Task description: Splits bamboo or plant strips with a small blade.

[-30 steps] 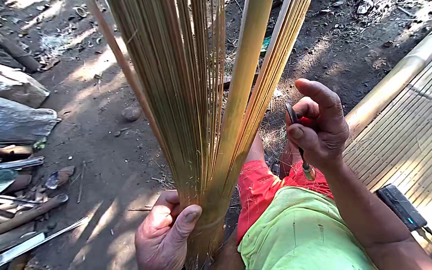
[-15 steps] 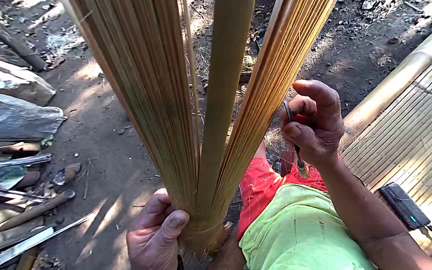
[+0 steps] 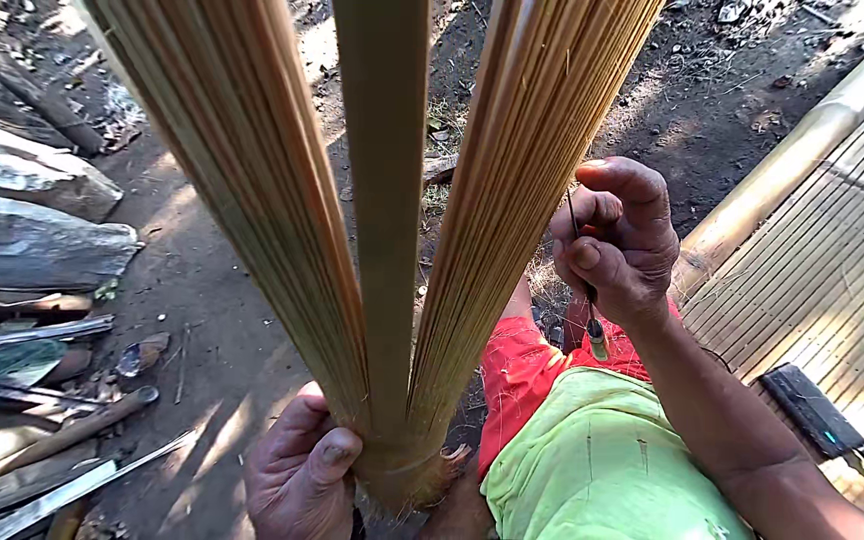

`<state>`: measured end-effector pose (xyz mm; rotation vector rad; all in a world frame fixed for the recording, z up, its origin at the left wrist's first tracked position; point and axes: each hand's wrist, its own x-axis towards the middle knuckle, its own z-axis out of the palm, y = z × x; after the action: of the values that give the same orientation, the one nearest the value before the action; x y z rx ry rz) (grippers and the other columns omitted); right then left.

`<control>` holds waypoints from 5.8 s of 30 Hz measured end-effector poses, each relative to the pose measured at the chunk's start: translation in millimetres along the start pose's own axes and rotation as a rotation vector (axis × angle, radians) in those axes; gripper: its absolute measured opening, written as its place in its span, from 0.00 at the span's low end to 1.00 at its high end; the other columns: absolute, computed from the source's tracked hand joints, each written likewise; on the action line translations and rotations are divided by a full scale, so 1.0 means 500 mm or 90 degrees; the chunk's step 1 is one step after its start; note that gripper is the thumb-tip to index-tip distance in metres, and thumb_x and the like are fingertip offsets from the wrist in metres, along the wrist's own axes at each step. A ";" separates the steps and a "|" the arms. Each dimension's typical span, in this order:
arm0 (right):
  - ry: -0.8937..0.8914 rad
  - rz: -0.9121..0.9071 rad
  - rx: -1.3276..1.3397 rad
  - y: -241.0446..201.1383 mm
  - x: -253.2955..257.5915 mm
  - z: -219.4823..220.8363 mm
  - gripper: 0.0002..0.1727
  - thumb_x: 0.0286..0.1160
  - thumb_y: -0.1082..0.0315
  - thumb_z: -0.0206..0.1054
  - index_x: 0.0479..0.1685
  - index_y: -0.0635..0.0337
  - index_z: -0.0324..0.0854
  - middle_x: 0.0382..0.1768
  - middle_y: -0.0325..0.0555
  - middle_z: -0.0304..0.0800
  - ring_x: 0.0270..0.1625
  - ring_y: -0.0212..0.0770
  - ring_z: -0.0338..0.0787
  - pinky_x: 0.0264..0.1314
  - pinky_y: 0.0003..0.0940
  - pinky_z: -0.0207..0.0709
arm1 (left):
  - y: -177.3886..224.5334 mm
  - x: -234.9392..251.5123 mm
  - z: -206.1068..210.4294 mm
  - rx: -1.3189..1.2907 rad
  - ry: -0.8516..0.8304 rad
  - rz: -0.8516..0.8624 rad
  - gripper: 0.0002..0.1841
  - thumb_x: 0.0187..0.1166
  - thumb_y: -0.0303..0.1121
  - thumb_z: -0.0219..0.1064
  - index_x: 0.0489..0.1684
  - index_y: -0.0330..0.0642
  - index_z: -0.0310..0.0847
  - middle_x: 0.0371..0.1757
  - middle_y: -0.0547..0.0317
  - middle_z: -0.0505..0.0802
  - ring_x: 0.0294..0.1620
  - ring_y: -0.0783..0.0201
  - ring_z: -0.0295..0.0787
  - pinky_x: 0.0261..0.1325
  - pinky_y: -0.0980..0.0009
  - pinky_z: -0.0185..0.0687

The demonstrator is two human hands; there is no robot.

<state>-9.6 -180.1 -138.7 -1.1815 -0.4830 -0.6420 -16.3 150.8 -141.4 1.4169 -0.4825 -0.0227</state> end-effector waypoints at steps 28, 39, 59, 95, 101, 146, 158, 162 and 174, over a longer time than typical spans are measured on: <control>-0.039 -0.056 -0.012 0.002 0.024 0.005 0.25 0.82 0.67 0.69 0.76 0.54 0.72 0.42 0.41 0.87 0.27 0.24 0.81 0.22 0.15 0.75 | -0.004 -0.001 -0.017 -0.032 -0.001 0.003 0.14 0.76 0.40 0.75 0.54 0.46 0.91 0.47 0.62 0.97 0.46 0.70 0.94 0.54 0.73 0.90; -0.029 -0.058 -0.020 -0.003 0.024 0.003 0.21 0.82 0.69 0.68 0.73 0.55 0.76 0.42 0.41 0.88 0.28 0.23 0.81 0.23 0.14 0.76 | -0.002 -0.001 -0.013 -0.032 -0.001 0.009 0.14 0.76 0.40 0.76 0.54 0.45 0.91 0.46 0.61 0.97 0.46 0.69 0.94 0.54 0.73 0.90; -0.211 -0.212 -0.280 -0.039 0.068 -0.038 0.29 0.78 0.69 0.71 0.78 0.61 0.70 0.52 0.43 0.89 0.40 0.25 0.86 0.42 0.19 0.84 | -0.015 0.017 -0.041 -0.093 -0.036 -0.026 0.13 0.77 0.41 0.74 0.52 0.47 0.92 0.45 0.62 0.97 0.44 0.72 0.95 0.52 0.74 0.90; -0.144 -0.217 -0.325 -0.036 0.019 -0.012 0.24 0.78 0.69 0.72 0.73 0.59 0.76 0.57 0.43 0.86 0.46 0.30 0.89 0.46 0.24 0.88 | -0.016 0.011 -0.049 -0.113 -0.038 -0.041 0.14 0.75 0.42 0.76 0.52 0.46 0.92 0.43 0.60 0.97 0.42 0.70 0.95 0.50 0.73 0.91; -0.142 -0.221 -0.320 -0.036 0.021 -0.010 0.22 0.79 0.69 0.71 0.71 0.60 0.78 0.53 0.43 0.86 0.43 0.29 0.87 0.43 0.22 0.85 | -0.015 0.012 -0.047 -0.122 -0.040 -0.046 0.13 0.74 0.42 0.77 0.50 0.47 0.93 0.42 0.61 0.97 0.41 0.71 0.95 0.48 0.74 0.92; -0.099 -0.260 -0.416 -0.099 0.058 0.004 0.19 0.81 0.69 0.70 0.70 0.62 0.83 0.48 0.43 0.84 0.44 0.30 0.86 0.42 0.23 0.84 | -0.020 0.007 -0.044 -0.114 -0.068 -0.038 0.14 0.75 0.41 0.76 0.51 0.44 0.92 0.42 0.60 0.97 0.42 0.70 0.94 0.50 0.73 0.91; -0.144 -0.201 -0.378 -0.121 0.026 0.002 0.25 0.83 0.63 0.68 0.79 0.52 0.74 0.45 0.36 0.84 0.35 0.25 0.83 0.33 0.21 0.83 | -0.021 0.008 -0.042 -0.103 -0.075 -0.044 0.14 0.76 0.41 0.75 0.52 0.42 0.91 0.43 0.59 0.96 0.42 0.70 0.94 0.50 0.73 0.91; -0.121 -0.156 -0.347 -0.118 0.039 0.010 0.32 0.80 0.69 0.69 0.84 0.60 0.65 0.48 0.39 0.86 0.36 0.26 0.84 0.34 0.21 0.85 | -0.020 0.006 -0.041 -0.096 -0.083 -0.043 0.14 0.76 0.41 0.75 0.52 0.43 0.91 0.43 0.60 0.96 0.42 0.71 0.94 0.50 0.73 0.90; -0.238 -0.193 -0.309 -0.142 -0.013 0.006 0.15 0.73 0.70 0.75 0.58 0.53 0.89 0.45 0.40 0.90 0.44 0.34 0.90 0.43 0.30 0.90 | -0.020 0.007 -0.042 -0.093 -0.074 -0.049 0.15 0.76 0.42 0.75 0.53 0.42 0.91 0.43 0.58 0.97 0.42 0.70 0.94 0.51 0.73 0.91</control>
<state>-63.0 -193.1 -93.3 -1.7209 -0.8655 -0.8312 -3.3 167.9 -151.2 1.2944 -0.5113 -0.1998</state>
